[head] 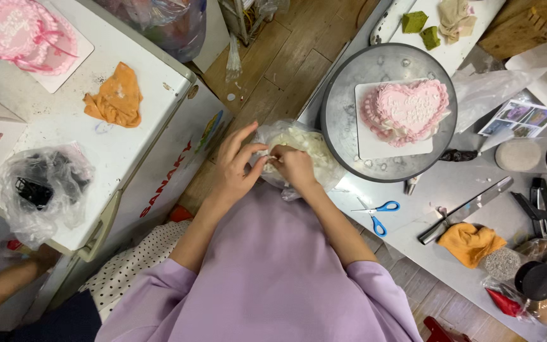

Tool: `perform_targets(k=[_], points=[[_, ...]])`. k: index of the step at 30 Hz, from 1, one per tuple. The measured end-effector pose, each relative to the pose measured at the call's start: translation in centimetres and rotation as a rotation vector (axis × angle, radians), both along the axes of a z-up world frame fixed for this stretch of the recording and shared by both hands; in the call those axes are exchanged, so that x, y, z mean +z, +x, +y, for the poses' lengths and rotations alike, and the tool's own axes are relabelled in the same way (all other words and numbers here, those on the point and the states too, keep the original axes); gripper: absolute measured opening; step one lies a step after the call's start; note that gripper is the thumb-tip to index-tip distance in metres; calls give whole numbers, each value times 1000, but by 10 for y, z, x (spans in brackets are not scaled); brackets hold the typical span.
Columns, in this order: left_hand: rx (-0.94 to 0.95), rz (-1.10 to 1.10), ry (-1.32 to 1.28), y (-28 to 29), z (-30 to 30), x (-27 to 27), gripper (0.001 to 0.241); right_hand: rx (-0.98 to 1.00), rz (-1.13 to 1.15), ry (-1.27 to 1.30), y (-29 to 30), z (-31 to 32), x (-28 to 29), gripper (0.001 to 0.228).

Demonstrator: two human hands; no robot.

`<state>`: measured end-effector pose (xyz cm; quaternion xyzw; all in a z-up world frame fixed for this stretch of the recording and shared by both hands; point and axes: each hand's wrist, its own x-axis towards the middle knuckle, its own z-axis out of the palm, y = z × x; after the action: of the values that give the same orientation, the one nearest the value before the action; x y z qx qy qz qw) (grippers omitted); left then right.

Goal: The person places a heart-shaped cake onto a base and then inside a cardboard box, followed by pouring liquid from a carton into a plastic bag by hand.

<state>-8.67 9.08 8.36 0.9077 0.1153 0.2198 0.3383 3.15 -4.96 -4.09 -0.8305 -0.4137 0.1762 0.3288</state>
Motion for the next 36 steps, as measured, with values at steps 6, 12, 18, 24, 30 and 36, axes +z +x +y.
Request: perform_targets(k=[6,12,18,24,30,36], points=[[-103,-8,-148,2,-2,15,27,-338,676,321,26,-68,25,19],[-384,-74,-179,39,-43,24,50,-465,946,598,28,-119,58,15],[-289,124,-848,65,-73,0,46,-575,923,819,19,-142,72,15],[-639,346,-1590,78,-69,-31,52,-477,813,829,18,-150,72,16],[-542,285,-1451,77,-90,-45,53,-427,857,843,4,-133,79,22],[-469,143,-1208,70,-94,-36,51,-405,950,897,-4,-137,86,17]])
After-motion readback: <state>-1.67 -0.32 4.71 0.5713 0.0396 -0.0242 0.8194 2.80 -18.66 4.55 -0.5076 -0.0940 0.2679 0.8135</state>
